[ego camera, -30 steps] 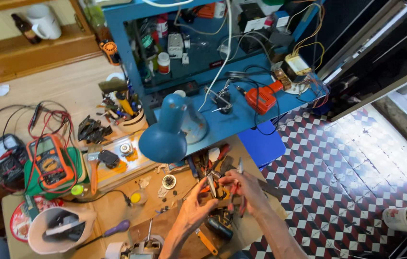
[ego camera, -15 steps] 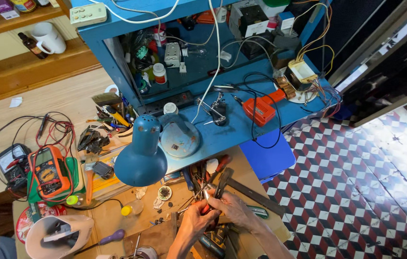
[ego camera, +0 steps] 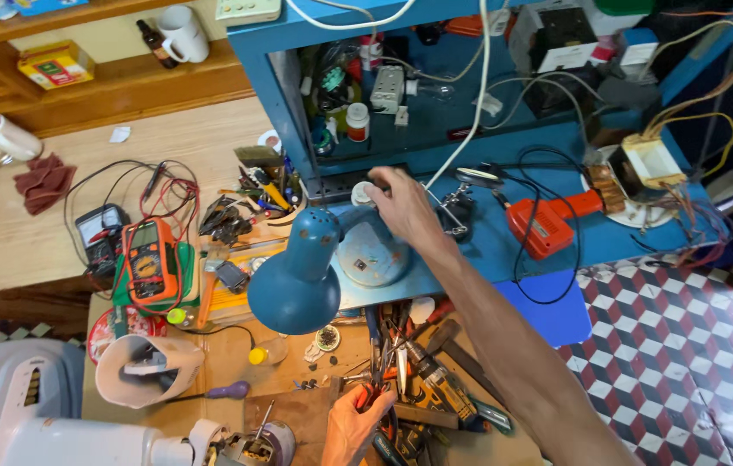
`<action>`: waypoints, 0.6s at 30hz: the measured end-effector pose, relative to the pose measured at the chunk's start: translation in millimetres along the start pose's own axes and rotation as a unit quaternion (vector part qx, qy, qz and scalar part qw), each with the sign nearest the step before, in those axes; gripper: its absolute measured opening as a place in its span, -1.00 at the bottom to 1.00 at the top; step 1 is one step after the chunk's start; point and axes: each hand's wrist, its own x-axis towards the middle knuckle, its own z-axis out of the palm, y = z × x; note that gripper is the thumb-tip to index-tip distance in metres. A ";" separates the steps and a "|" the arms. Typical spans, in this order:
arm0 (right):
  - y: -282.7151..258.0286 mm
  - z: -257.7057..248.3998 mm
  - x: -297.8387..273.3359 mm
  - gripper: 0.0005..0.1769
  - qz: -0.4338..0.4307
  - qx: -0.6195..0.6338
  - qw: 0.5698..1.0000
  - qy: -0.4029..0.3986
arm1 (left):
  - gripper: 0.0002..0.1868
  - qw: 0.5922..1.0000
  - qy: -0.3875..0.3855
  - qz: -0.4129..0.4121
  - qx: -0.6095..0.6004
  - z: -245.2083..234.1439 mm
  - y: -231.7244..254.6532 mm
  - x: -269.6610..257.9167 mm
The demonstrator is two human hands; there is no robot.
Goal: The person disassembles a small electric motor, removes internal components, and uses pliers, a hammer, and a screwdriver to adjust and reassemble parts. The person repeatedly manipulates the motor housing and internal wiring throughout the clip.
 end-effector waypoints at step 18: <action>-76.0 -58.4 -159.1 -0.69 0.165 -0.035 0.984 0.064 | -0.77 0.979 0.126 0.003 -0.162 -12.9 -28.4 -3.3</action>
